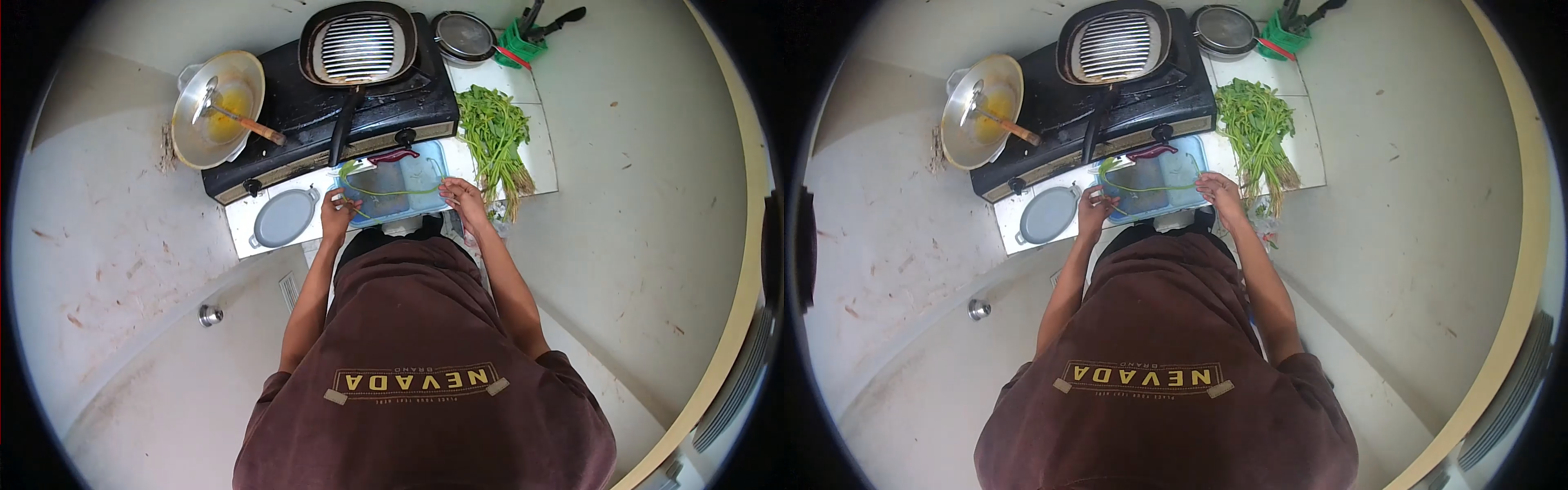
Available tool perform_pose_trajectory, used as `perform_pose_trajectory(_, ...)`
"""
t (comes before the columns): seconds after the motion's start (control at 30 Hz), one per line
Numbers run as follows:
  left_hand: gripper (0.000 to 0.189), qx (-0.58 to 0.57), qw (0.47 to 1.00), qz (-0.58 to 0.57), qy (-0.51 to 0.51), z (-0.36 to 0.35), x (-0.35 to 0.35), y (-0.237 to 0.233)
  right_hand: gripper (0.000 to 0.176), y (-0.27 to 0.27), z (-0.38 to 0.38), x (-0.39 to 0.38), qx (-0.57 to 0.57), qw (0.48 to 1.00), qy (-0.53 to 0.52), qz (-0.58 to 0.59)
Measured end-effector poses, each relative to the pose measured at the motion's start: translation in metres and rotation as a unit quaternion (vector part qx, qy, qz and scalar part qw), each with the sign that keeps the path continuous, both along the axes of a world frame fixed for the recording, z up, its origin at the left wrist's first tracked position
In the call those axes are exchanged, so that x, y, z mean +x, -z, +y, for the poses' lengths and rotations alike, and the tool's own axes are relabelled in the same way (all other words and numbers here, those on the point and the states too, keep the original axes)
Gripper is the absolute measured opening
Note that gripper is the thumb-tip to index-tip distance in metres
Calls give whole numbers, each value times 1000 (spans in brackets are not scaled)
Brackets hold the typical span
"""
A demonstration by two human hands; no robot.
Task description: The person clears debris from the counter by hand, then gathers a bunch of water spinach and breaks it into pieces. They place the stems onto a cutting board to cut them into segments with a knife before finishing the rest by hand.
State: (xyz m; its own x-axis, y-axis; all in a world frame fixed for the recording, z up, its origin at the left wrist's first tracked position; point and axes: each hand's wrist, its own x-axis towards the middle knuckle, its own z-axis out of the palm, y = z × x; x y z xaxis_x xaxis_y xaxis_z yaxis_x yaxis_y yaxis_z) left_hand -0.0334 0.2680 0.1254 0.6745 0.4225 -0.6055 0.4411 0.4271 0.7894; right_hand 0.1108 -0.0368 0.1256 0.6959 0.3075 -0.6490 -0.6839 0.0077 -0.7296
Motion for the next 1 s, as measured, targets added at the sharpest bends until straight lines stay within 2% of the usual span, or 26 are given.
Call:
perform_pose_trajectory(0.1, 47, -34, 995, 5, -97, -11, -9, -12, 21, -7, 8, 4, -5, 997, -71, -24)
perform_pose_trajectory(0.23, 44, -19, 985, -46, -166, -36, -14, -40, 20, -17, 18, 4, -7, 980, -176, -88)
perform_pose_trajectory(0.33, 46, -70, 991, -48, -103, -46, -7, -52, 20, -23, 32, -1, 12, 966, -225, -129)
perform_pose_trajectory(0.37, 39, -104, 990, -71, -65, -48, -4, -44, 20, -26, 37, -2, 19, 961, -238, -137)
perform_pose_trajectory(0.47, 26, -108, 990, -95, -10, -65, 20, -48, 19, -25, 46, -5, 25, 941, -282, -186)
perform_pose_trajectory(0.6, 26, -167, 979, -115, -10, -77, 42, -43, 17, -38, 51, -2, -38, 914, -321, -245)
perform_pose_trajectory(0.77, 25, -182, 974, -131, -29, -81, 49, -36, 18, -38, 50, 0, -61, 901, -329, -276)
perform_pose_trajectory(0.9, 22, -181, 975, -130, -23, -77, 50, -44, 19, -62, 50, 2, -79, 897, -332, -282)
perform_pose_trajectory(1.0, 22, -195, 975, -109, 1, -69, 51, -55, 23, -66, 51, 13, -100, 886, -204, -405)
